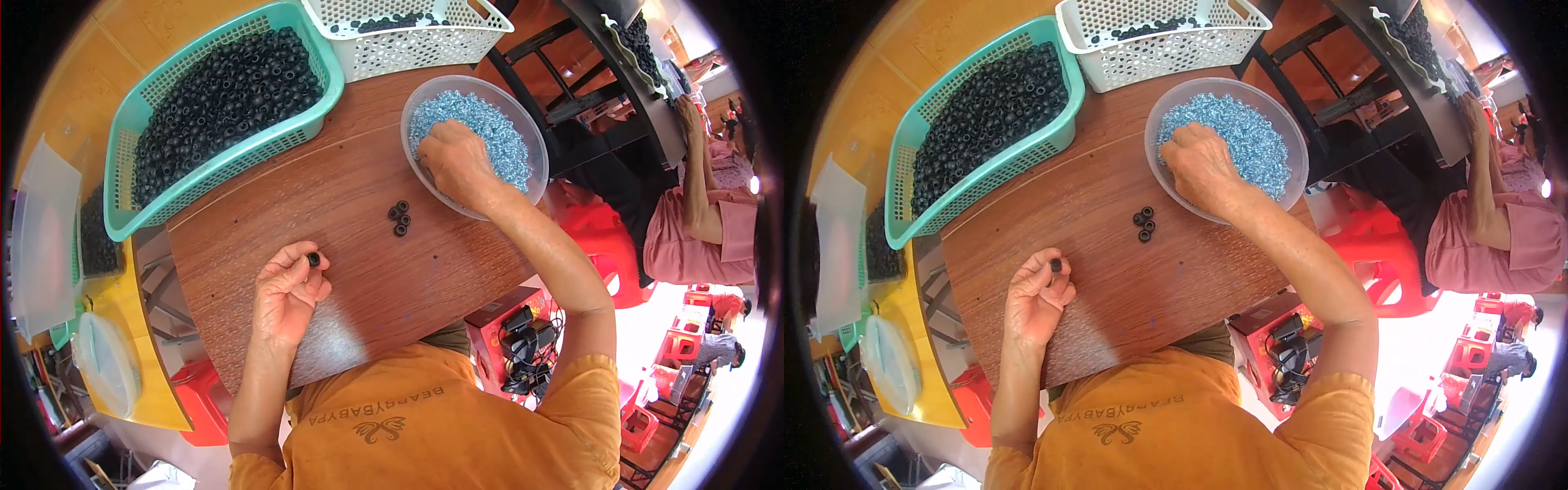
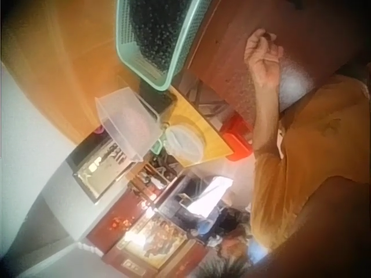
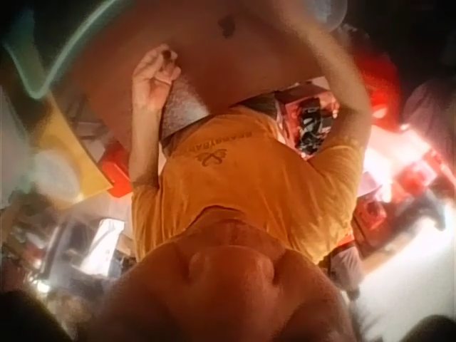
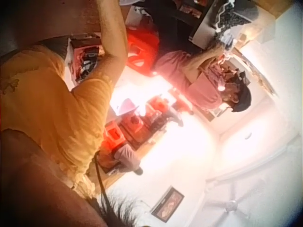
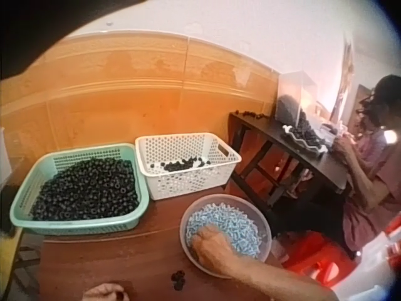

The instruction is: The person assembles small components by inserting tiny springs into black rubber rings by hand.

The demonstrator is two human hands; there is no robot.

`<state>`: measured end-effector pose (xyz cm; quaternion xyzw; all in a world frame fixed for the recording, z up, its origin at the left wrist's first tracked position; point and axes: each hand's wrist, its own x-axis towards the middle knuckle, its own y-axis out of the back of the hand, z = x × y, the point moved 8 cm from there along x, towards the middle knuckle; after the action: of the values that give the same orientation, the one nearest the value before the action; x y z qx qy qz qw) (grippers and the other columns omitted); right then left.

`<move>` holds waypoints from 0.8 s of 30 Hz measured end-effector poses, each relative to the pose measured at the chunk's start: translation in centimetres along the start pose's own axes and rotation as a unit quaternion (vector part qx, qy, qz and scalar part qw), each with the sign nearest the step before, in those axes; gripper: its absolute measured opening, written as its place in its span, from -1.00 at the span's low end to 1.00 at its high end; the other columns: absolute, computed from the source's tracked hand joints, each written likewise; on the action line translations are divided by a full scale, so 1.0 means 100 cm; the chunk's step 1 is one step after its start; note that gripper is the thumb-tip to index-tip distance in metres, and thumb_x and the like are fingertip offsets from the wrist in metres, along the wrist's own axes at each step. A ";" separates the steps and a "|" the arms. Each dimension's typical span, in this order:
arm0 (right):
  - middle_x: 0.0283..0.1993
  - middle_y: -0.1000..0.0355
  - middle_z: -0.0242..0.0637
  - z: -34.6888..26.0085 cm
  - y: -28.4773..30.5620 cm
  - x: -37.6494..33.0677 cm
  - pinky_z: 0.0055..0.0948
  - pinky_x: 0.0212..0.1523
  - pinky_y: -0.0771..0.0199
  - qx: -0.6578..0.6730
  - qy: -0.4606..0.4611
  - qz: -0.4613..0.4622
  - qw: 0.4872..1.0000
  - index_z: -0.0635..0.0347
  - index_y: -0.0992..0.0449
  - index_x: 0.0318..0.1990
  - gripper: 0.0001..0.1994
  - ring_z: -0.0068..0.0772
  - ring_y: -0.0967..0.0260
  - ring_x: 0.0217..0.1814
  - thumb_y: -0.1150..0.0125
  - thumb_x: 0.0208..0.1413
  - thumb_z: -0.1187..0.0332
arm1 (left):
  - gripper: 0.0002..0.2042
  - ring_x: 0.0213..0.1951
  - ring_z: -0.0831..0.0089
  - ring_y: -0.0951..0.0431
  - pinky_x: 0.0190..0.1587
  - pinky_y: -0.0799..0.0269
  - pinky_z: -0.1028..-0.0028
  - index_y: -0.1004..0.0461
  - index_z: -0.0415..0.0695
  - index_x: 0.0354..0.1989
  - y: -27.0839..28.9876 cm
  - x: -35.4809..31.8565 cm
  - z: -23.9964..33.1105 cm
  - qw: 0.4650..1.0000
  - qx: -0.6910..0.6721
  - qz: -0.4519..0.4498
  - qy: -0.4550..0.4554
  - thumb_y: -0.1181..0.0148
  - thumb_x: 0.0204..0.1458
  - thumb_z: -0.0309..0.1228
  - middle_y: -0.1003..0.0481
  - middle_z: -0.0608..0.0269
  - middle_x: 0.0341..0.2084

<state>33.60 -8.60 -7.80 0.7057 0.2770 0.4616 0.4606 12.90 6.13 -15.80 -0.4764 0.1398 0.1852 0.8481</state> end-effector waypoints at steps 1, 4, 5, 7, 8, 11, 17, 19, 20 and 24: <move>-0.46 -0.35 -0.15 0.000 0.000 -0.001 -0.15 -0.31 -0.35 0.000 0.002 -0.001 1.000 0.23 -0.49 -0.51 -0.95 -0.06 -0.33 -0.28 -0.18 -0.20 0.57 | -0.81 -0.56 0.55 -0.38 -0.48 -0.25 0.49 -0.46 -0.26 -0.17 0.000 0.000 0.000 1.000 0.002 0.005 -0.001 -0.18 0.03 -0.53 -0.52 0.08 -0.38; -0.43 -0.40 -0.13 0.009 0.011 -0.005 -0.19 -0.30 -0.37 0.057 -0.050 0.028 0.997 0.24 -0.49 -0.51 -0.95 -0.05 -0.35 -0.29 -0.21 -0.20 0.55 | -0.82 -0.56 0.55 -0.36 -0.48 -0.24 0.49 -0.46 -0.26 -0.18 0.000 -0.001 0.000 1.000 0.003 0.008 -0.004 -0.19 0.03 -0.54 -0.52 0.07 -0.37; -0.44 -0.42 -0.16 0.015 0.019 -0.007 -0.26 -0.32 -0.38 0.109 -0.092 0.033 0.989 0.25 -0.51 -0.49 -0.94 -0.14 -0.37 -0.32 -0.24 -0.19 0.54 | -0.82 -0.57 0.55 -0.35 -0.48 -0.23 0.49 -0.46 -0.26 -0.18 -0.001 -0.002 -0.001 1.000 0.002 0.005 -0.001 -0.19 0.03 -0.54 -0.52 0.06 -0.37; -0.45 -0.44 -0.20 0.017 0.030 -0.013 -0.34 -0.34 -0.39 0.163 -0.131 0.036 0.977 0.26 -0.53 -0.46 -0.93 -0.24 -0.39 -0.36 -0.27 -0.18 0.53 | -0.82 -0.57 0.56 -0.34 -0.47 -0.23 0.50 -0.46 -0.27 -0.18 -0.001 -0.003 -0.002 1.000 0.009 0.003 0.001 -0.18 0.03 -0.54 -0.51 0.05 -0.37; -0.43 -0.45 -0.31 0.026 0.027 -0.021 -0.47 -0.31 -0.38 0.243 -0.213 0.026 0.946 0.27 -0.53 -0.40 -0.92 -0.42 -0.38 -0.35 -0.27 -0.11 0.55 | -0.83 -0.57 0.56 -0.33 -0.47 -0.23 0.50 -0.47 -0.27 -0.19 -0.002 -0.004 -0.003 1.000 0.017 0.000 0.007 -0.18 0.03 -0.55 -0.51 0.04 -0.37; -0.37 -0.47 -0.42 0.027 0.029 -0.035 -0.63 -0.27 -0.36 0.365 -0.309 0.020 0.878 0.29 -0.54 -0.33 -0.91 -0.64 -0.37 -0.32 -0.26 -0.03 0.58 | -0.84 -0.57 0.57 -0.31 -0.46 -0.23 0.50 -0.47 -0.28 -0.19 -0.009 -0.007 -0.010 0.999 -0.006 -0.007 0.035 -0.17 0.04 -0.56 -0.51 0.01 -0.36; -0.33 -0.48 -0.41 -0.012 0.035 -0.039 -0.65 -0.23 -0.37 0.522 -0.325 0.018 0.789 0.30 -0.54 -0.29 -0.88 -0.66 -0.37 -0.31 -0.26 -0.03 0.59 | -0.85 -0.57 0.57 -0.33 -0.47 -0.25 0.51 -0.46 -0.28 -0.18 -0.039 -0.007 -0.018 0.999 -0.015 -0.030 0.023 -0.14 0.06 -0.56 -0.51 0.00 -0.34; -0.33 -0.48 -0.41 -0.028 0.033 -0.039 -0.65 -0.23 -0.36 0.556 -0.321 0.010 0.767 0.30 -0.54 -0.29 -0.88 -0.66 -0.37 -0.31 -0.26 -0.03 0.58 | -0.84 -0.57 0.57 -0.32 -0.48 -0.23 0.52 -0.47 -0.28 -0.18 -0.044 -0.006 -0.021 0.999 -0.016 -0.037 0.022 -0.15 0.06 -0.54 -0.51 0.02 -0.34; -0.33 -0.49 -0.40 -0.035 0.031 -0.038 -0.65 -0.23 -0.36 0.577 -0.311 0.007 0.755 0.30 -0.54 -0.29 -0.89 -0.66 -0.36 -0.31 -0.27 -0.02 0.57 | -0.84 -0.56 0.58 -0.31 -0.48 -0.22 0.53 -0.47 -0.27 -0.18 -0.047 -0.007 -0.022 0.999 -0.017 -0.047 0.023 -0.15 0.06 -0.52 -0.52 0.03 -0.34; -0.35 -0.49 -0.40 -0.056 0.015 -0.040 -0.65 -0.28 -0.37 0.619 -0.317 -0.023 0.718 0.31 -0.55 -0.31 -0.89 -0.68 -0.36 -0.34 -0.30 0.01 0.48 | -0.84 -0.57 0.59 -0.30 -0.48 -0.22 0.54 -0.47 -0.26 -0.17 -0.053 -0.009 -0.023 0.999 -0.003 -0.031 0.010 -0.13 0.08 -0.52 -0.51 0.05 -0.33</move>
<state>26.78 -10.26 -7.19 0.9318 0.3552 -0.0740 -0.0081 14.26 1.44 -12.62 -0.4853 0.1328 0.1547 0.8503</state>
